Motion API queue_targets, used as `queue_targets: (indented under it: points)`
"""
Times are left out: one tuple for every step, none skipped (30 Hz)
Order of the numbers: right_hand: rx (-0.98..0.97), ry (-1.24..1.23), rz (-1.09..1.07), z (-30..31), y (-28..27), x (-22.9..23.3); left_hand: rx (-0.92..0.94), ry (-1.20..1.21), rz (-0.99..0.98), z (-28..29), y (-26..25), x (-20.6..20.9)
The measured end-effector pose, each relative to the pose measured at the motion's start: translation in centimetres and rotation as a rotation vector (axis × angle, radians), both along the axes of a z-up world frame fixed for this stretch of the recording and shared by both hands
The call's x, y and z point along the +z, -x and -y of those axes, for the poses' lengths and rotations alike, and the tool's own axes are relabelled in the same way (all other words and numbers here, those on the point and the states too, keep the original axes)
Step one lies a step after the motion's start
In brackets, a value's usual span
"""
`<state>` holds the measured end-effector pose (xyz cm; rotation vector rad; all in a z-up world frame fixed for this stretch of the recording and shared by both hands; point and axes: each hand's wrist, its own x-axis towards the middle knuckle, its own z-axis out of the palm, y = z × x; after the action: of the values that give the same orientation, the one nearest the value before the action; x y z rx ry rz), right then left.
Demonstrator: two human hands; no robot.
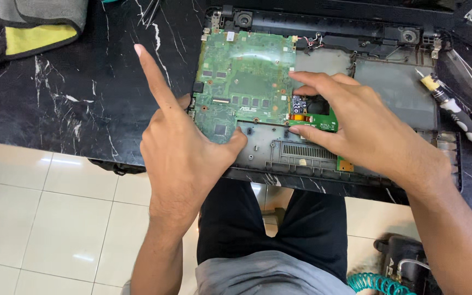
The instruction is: The person uses a soldering iron to work on a laptop motherboard, then removes the board from the laptop chassis. They then use a brush to clean the inside of the laptop chassis.
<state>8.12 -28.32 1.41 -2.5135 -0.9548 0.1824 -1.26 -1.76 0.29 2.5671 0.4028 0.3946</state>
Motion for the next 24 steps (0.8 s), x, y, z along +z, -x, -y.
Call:
queue_targets:
  points:
    - [0.001,-0.001,0.0,0.0,0.0,0.1,0.001,-0.001,0.0,0.0,0.0,-0.1]
    - [-0.009,0.011,-0.008,0.0,0.0,0.1,0.004,-0.025,0.002,0.0,0.0,-0.3]
    - [-0.018,0.024,-0.015,-0.1,0.1,0.2,0.008,-0.049,0.004,0.1,0.0,-0.4]
    - [-0.018,0.023,-0.016,-0.1,0.1,0.3,0.008,-0.05,0.003,0.1,0.1,-0.3]
    - [-0.026,0.038,-0.028,-0.2,0.1,0.4,0.008,-0.055,-0.006,0.2,0.1,-0.2]
    - [-0.035,0.054,-0.038,-0.2,0.1,0.5,0.008,-0.061,-0.012,0.3,0.1,-0.1]
    - [-0.036,0.054,-0.037,-0.2,0.1,0.5,0.007,-0.061,-0.011,0.5,0.0,0.3]
    - [-0.037,0.056,-0.038,-0.2,0.1,0.5,0.023,-0.068,-0.059,0.6,-0.1,0.8]
    - [-0.038,0.059,-0.039,-0.2,0.1,0.5,0.039,-0.074,-0.106,0.8,-0.1,1.2]
    - [-0.038,0.059,-0.037,-0.2,0.1,0.4,0.04,-0.074,-0.105,0.8,-0.1,1.2]
    - [-0.032,0.047,-0.029,-0.1,0.1,0.2,0.044,-0.097,-0.121,0.9,-0.1,1.2]
    - [-0.026,0.035,-0.021,0.0,0.1,0.1,0.049,-0.12,-0.136,0.9,-0.2,1.2]
    - [-0.026,0.035,-0.019,-0.1,0.1,0.2,0.05,-0.119,-0.134,1.0,-0.2,1.3]
    - [-0.017,0.015,-0.01,0.0,0.1,0.2,0.053,-0.12,-0.165,1.1,-0.2,1.4]
    - [-0.008,-0.005,-0.001,0.0,0.2,0.3,0.056,-0.12,-0.196,1.2,-0.2,1.6]
    - [-0.007,-0.005,0.002,0.0,0.3,0.5,0.058,-0.119,-0.193,1.2,-0.2,1.4]
    - [-0.002,-0.019,-0.01,0.1,0.4,0.8,0.031,-0.109,-0.17,1.3,-0.2,1.3]
    - [0.002,-0.034,-0.02,0.3,0.6,1.2,0.004,-0.099,-0.145,1.4,-0.2,1.2]
    - [0.003,-0.033,-0.017,0.6,0.7,1.1,0.005,-0.099,-0.142,1.4,-0.2,0.6]
    - [0.006,-0.047,0.006,1.0,0.8,1.1,-0.013,-0.156,-0.099,1.5,-0.2,0.1]
    - [0.009,-0.06,0.028,1.5,0.9,1.1,-0.03,-0.214,-0.056,1.7,-0.3,-0.5]
    - [0.006,-0.057,0.032,1.9,1.1,1.3,-0.033,-0.211,-0.052,2.1,-0.2,-1.0]
    - [-0.005,-0.058,0.041,2.2,1.3,1.6,-0.046,-0.304,0.008,2.5,-0.2,-1.6]
    - [-0.018,-0.06,0.05,2.7,1.4,1.8,-0.062,-0.398,0.071,2.8,-0.3,-2.1]
